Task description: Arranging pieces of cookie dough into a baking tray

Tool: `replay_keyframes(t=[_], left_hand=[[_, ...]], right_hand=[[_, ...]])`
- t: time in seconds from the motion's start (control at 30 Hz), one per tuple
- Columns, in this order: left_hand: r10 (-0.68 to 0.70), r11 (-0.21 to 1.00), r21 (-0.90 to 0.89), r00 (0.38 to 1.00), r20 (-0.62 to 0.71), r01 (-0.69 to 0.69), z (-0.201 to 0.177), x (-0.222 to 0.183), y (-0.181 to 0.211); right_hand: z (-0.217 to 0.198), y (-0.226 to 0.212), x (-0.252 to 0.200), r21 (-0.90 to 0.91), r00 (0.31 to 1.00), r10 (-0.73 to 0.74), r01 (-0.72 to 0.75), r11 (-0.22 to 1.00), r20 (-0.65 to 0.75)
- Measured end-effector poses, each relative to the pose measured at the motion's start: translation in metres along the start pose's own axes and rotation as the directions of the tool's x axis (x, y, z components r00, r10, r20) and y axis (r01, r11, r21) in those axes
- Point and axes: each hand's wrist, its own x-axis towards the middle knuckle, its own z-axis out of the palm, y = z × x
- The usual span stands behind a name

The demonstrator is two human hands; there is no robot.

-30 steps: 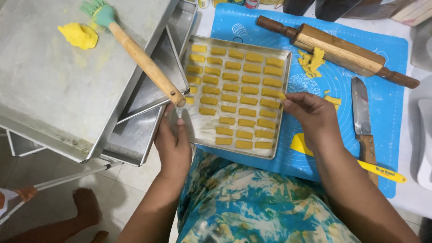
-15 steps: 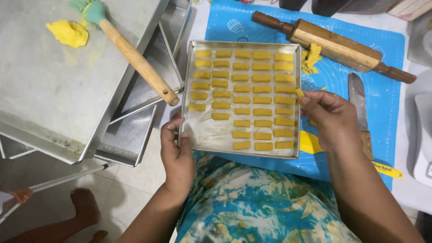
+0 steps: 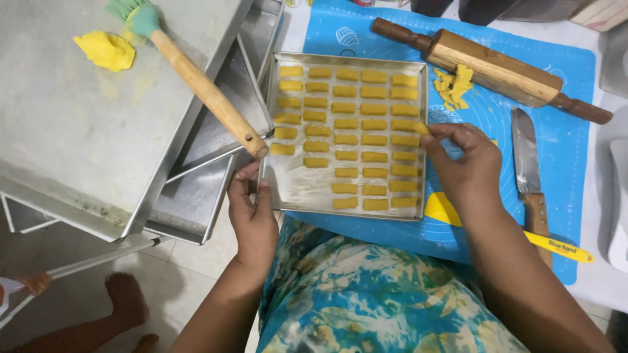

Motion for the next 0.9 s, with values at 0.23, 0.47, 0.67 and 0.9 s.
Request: replay_keyframes(t=[0.23, 0.47, 0.67, 0.9], left_hand=[[0.037, 0.999, 0.018, 0.999, 0.007, -0.037, 0.004, 0.002, 0.003], [0.146, 0.981, 0.122, 0.989, 0.023, -0.148, 0.003, 0.002, -0.001], [0.307, 0.858, 0.393, 0.944, 0.121, -0.330, 0.002, 0.001, -0.003], [0.348, 0.644, 0.582, 0.867, 0.356, -0.497, 0.007, 0.010, -0.008]], right_hand=[[0.053, -0.051, -0.005, 0.063, 0.925, -0.336, 0.330, 0.942, 0.178], [0.086, -0.084, -0.016, -0.152, 0.722, -0.522, 0.640, 0.753, 0.455], [0.097, -0.081, -0.013, -0.189, 0.687, -0.530, 0.682, 0.706, 0.497], [0.084, -0.073, -0.012, -0.224, 0.709, -0.502, 0.663, 0.715, 0.495]])
